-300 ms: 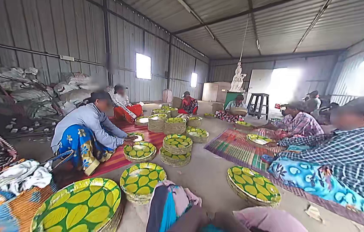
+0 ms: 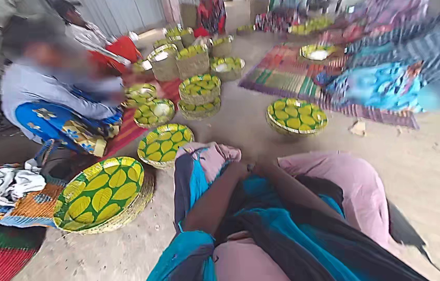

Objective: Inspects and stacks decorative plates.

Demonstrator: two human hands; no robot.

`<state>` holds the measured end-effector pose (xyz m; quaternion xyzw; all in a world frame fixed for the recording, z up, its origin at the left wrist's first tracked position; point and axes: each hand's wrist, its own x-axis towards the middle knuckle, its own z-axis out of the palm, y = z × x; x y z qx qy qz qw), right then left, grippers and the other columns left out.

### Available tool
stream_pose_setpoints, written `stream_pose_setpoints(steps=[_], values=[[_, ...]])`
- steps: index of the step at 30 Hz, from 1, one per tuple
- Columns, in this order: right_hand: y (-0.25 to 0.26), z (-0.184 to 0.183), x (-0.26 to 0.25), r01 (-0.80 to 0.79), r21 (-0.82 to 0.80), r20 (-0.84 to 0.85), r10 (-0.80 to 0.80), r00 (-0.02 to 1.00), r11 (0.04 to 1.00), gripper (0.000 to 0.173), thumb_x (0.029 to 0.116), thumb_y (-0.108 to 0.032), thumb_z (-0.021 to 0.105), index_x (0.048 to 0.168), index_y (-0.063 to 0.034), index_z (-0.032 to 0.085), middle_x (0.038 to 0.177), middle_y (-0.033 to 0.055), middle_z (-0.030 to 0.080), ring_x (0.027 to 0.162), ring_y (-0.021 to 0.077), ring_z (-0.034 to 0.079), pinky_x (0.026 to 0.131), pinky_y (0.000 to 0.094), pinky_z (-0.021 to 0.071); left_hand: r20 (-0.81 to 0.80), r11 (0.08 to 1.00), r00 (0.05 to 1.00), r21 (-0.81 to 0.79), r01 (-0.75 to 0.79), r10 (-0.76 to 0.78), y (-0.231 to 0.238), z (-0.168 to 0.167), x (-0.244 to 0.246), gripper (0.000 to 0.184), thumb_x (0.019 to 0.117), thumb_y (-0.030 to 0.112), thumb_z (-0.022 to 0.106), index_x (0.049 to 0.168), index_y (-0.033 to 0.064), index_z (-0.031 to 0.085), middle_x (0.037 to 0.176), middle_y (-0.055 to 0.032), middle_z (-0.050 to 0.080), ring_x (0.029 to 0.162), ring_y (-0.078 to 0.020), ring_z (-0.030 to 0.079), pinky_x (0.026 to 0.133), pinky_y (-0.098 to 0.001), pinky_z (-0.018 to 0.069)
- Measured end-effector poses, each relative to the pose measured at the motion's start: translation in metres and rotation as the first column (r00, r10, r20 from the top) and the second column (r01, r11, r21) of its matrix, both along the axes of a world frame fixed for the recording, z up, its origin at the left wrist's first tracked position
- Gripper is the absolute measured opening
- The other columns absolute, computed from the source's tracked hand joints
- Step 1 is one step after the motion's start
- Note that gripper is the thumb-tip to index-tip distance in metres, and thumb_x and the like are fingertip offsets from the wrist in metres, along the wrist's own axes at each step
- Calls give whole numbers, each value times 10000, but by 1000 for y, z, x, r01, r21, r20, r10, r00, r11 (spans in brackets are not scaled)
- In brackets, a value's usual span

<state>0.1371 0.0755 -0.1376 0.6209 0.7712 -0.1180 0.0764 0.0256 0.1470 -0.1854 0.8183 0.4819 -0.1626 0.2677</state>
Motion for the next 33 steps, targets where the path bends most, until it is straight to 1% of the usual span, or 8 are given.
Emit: stream_pose_setpoints(steps=[2, 5, 14, 16, 19, 21, 26, 33], values=[[24, 33, -18, 315, -453, 234, -229, 945, 834, 622, 1131, -409, 328, 1455, 99, 477, 1572, 327, 394, 1507, 422, 357, 1200, 578, 300, -42, 999, 998, -16, 40, -41, 3, -4, 9, 568, 1097, 419, 434, 1491, 16, 493, 1470, -251, 551, 1399, -413, 505, 1143, -629, 378], [33, 52, -12, 389, -425, 247, -308, 919, 817, 626, 1121, -456, 328, 1418, 49, 548, 1536, 290, 465, 1471, 422, 412, 1149, 636, 331, -70, 996, 994, -37, 81, -83, 19, -8, 17, 561, 1097, 412, 435, 1495, 20, 490, 1490, -244, 535, 1407, -411, 498, 1141, -640, 378], [113, 48, 45, 89, -403, -88, -135, 987, 911, 411, 1120, -98, 388, 1483, 85, 444, 1536, 290, 442, 1433, 364, 426, 1188, 475, 295, 164, 984, 972, -32, 177, -170, 127, 22, 32, 574, 1093, 439, 455, 1566, 114, 443, 1677, -150, 316, 1558, -341, 279, 1243, -612, 213], [194, -45, 146, -338, 31, -333, 328, 884, 941, 457, 1099, -245, 439, 1284, 138, 608, 1172, 360, 669, 1065, 443, 690, 860, 528, 575, 191, 991, 976, -58, 119, -106, 157, 26, 31, 592, 1094, 463, 454, 1576, 121, 424, 1617, -162, 418, 1504, -336, 390, 1223, -593, 282], [249, -50, 180, 275, -217, -234, -324, 917, 936, 545, 1049, -455, 558, 1431, -67, 580, 1413, 228, 604, 1336, 399, 563, 1097, 628, 431, 190, 994, 981, -101, 48, -28, 197, 25, 25, 574, 1091, 443, 477, 1567, 123, 442, 1540, -199, 505, 1449, -365, 462, 1192, -594, 336], [258, -47, 198, 510, -91, -118, -518, 847, 855, 601, 956, -435, 691, 1436, -90, 583, 1483, 214, 550, 1362, 431, 526, 1071, 685, 421, 197, 990, 980, -141, 14, 15, 222, 24, 17, 553, 1097, 383, 492, 1544, 59, 457, 1536, -223, 500, 1458, -372, 447, 1207, -581, 314], [269, -101, 242, 592, -114, -30, -598, 801, 798, 881, 916, -400, 746, 1617, -90, 311, 1606, 227, 402, 1484, 430, 382, 1191, 714, 231, 139, 970, 969, -163, -179, 202, 271, -13, -14, 540, 1104, 438, 442, 1504, 82, 512, 1524, -181, 525, 1448, -332, 466, 1200, -576, 325], [280, -78, 192, 546, 29, 6, -547, 837, 837, 529, 986, -187, 620, 1489, -56, 519, 1468, 317, 497, 1362, 502, 478, 1072, 707, 378, 287, 874, 829, -237, -424, 479, 282, -34, -12, 573, 1115, 470, 381, 1465, 48, 544, 1500, -201, 538, 1421, -332, 494, 1189, -546, 354]])
